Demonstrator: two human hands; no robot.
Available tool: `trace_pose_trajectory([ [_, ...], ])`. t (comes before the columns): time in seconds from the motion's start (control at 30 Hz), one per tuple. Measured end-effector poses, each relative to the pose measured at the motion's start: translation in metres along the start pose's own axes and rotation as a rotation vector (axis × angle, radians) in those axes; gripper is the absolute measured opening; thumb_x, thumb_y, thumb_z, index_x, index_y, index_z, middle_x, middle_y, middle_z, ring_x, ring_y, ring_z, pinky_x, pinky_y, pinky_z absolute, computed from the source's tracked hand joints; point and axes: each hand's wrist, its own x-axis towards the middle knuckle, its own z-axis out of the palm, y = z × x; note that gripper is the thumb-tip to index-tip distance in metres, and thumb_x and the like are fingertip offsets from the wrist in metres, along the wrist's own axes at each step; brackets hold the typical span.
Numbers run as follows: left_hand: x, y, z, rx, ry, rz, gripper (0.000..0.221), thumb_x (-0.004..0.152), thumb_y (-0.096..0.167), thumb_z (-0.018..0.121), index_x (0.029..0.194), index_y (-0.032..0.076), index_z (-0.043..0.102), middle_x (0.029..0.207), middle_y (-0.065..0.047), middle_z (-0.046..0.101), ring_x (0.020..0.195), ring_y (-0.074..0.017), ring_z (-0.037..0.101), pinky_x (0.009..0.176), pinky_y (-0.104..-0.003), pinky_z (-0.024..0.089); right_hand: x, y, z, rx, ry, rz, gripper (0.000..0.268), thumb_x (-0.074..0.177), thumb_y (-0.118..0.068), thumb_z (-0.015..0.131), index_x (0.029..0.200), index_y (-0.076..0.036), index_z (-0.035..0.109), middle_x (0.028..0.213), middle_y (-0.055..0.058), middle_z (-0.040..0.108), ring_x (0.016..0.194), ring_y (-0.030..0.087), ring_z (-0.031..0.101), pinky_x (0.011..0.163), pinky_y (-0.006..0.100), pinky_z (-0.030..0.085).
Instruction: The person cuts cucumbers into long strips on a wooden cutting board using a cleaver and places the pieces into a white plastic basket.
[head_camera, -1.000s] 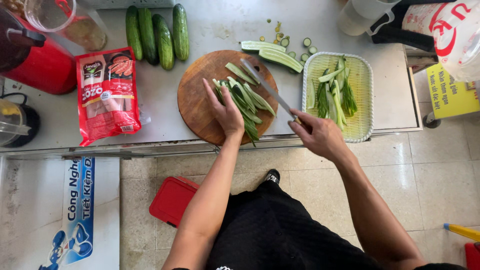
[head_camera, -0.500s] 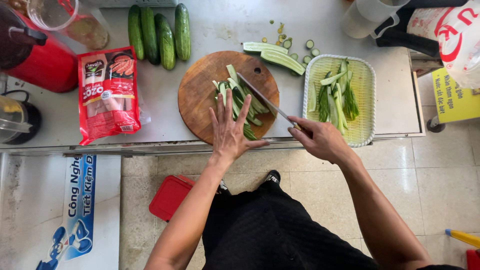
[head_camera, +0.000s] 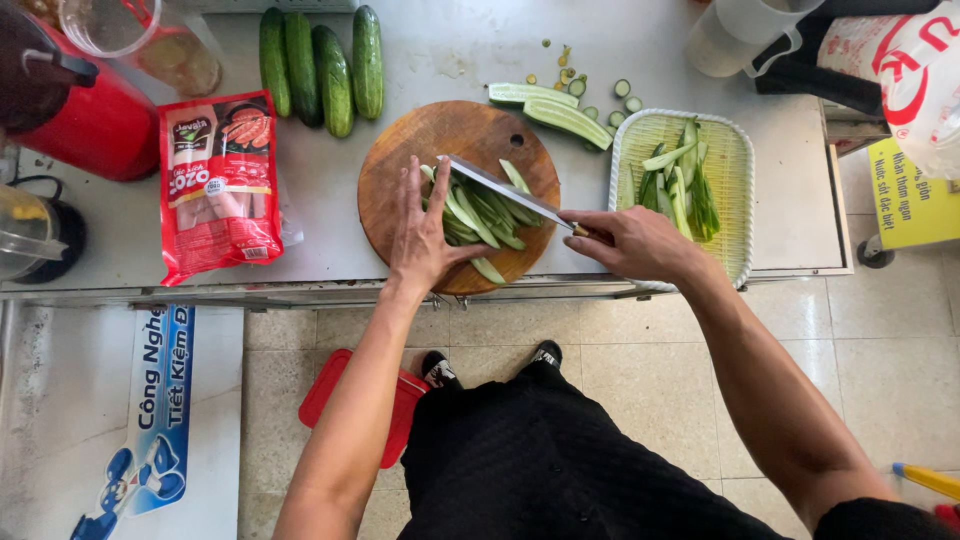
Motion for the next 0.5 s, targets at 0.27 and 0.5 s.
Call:
trace_pose_trajectory([
  [0.27, 0.004, 0.026, 0.016, -0.547, 0.292, -0.295, 0.098, 0.1, 0.074, 0.039, 0.171, 0.018, 0.002, 0.178, -0.024, 0.006, 0.164, -0.0428, 0.016, 0.129, -0.06, 0.019, -0.034, 0.004, 0.02, 0.156, 0.135, 0.196, 0.05, 0.101, -0.045, 0.057, 0.146, -0.024, 0.06, 0.055, 0.006, 0.056, 0.047, 0.017, 0.05, 0.051, 0.037, 0.042],
  [0.5, 0.012, 0.044, 0.029, -0.627, 0.376, -0.325, 0.091, 0.103, 0.063, 0.047, 0.167, 0.006, 0.014, 0.172, -0.026, 0.019, 0.16, -0.0408, 0.024, 0.129, -0.054, 0.024, -0.054, -0.026, 0.063, 0.419, 0.239, -0.116, 0.049, 0.104, -0.037, 0.059, 0.146, -0.012, 0.057, 0.075, -0.006, 0.066, 0.057, 0.003, 0.062, 0.055, 0.026, 0.052],
])
